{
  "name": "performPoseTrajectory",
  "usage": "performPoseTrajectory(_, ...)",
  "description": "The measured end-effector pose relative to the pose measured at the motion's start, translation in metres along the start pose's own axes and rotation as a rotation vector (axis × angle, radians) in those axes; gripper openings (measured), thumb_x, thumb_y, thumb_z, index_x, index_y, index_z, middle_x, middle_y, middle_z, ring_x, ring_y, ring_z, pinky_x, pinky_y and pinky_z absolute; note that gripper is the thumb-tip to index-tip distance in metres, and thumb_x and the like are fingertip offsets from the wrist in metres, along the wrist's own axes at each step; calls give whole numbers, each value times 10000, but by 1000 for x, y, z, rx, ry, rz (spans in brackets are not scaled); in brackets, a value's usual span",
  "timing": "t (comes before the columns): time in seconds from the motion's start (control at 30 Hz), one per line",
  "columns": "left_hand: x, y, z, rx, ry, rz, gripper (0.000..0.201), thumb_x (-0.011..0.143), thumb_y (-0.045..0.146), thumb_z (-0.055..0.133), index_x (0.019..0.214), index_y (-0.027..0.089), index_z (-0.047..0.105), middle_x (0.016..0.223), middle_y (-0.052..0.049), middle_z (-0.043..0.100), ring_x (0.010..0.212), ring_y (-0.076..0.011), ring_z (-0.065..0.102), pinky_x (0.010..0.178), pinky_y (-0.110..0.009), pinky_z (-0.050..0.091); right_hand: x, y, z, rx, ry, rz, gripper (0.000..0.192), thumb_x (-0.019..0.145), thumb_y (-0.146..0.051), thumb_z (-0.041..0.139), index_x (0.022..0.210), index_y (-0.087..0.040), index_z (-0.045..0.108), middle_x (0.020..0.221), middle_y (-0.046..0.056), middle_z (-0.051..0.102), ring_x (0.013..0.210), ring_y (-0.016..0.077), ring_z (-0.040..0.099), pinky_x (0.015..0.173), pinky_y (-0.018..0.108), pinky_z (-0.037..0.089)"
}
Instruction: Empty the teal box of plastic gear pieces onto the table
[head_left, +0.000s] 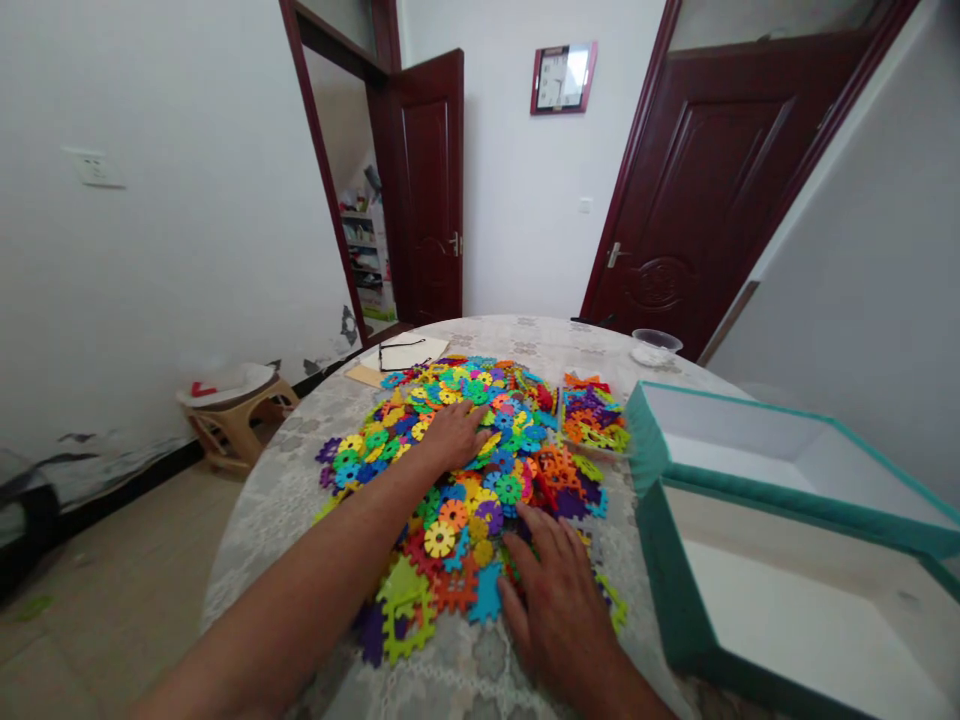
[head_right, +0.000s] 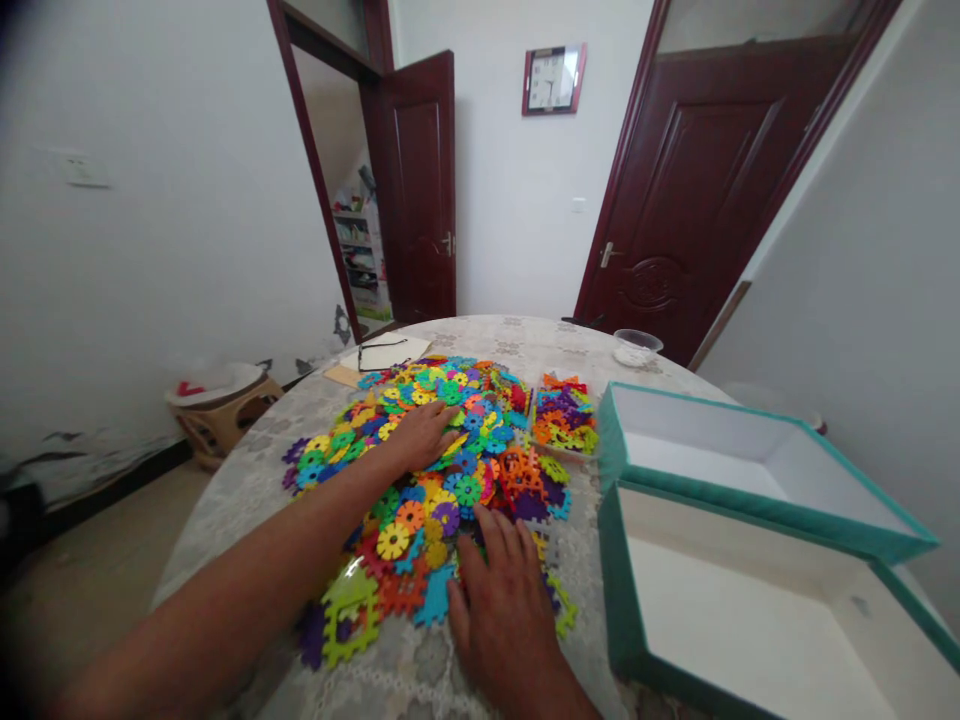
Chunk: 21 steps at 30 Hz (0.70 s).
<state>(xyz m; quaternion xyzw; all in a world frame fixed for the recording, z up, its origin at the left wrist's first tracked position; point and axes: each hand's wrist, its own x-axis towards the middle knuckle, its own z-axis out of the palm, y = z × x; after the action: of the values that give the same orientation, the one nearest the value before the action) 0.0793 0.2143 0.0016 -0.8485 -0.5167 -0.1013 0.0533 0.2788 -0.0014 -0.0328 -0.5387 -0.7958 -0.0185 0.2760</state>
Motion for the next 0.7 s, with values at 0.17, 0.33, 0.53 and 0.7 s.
performPoseTrajectory(0.17, -18, 7, -7, -19, 39, 33, 487, 1037, 427, 480, 1463, 203, 557, 1456, -156, 577, 1340, -303, 538, 1143, -430, 398, 0, -1, 0, -13, -3, 5, 338, 959, -327, 612, 1292, -295, 662, 1539, 72, 531, 1417, 302, 465, 1235, 535, 292)
performPoseTrajectory(0.33, -17, 14, -27, -57, 78, 59, 311, 1025, 342, 483, 1090, 169, 733, 1134, -154, 692, 1136, -296, 626, 1051, -435, 459, 2, -2, 1, -41, 15, 54, 309, 965, -263, 582, 1261, -279, 668, 1509, 75, 561, 1386, 294, 484, 1220, 531, 299)
performPoseTrajectory(0.53, 9, 54, -50, -136, 103, 19, 300, 1021, 334, 483, 1053, 177, 737, 1115, -125, 727, 1100, -257, 647, 1009, -359, 466, 4, -3, 2, 31, 38, 64, 232, 969, -315, 611, 1181, -251, 679, 1453, 88, 598, 1355, 291, 504, 1241, 542, 239)
performPoseTrajectory(0.7, 55, 100, -47, -196, 4, -55, 284, 991, 334, 501, 986, 214, 758, 1002, -72, 778, 959, -211, 704, 847, -276, 497, 5, -6, -1, 69, 81, -2, 229, 953, -320, 644, 1168, -244, 658, 1326, 72, 658, 1273, 264, 550, 1250, 520, 198)
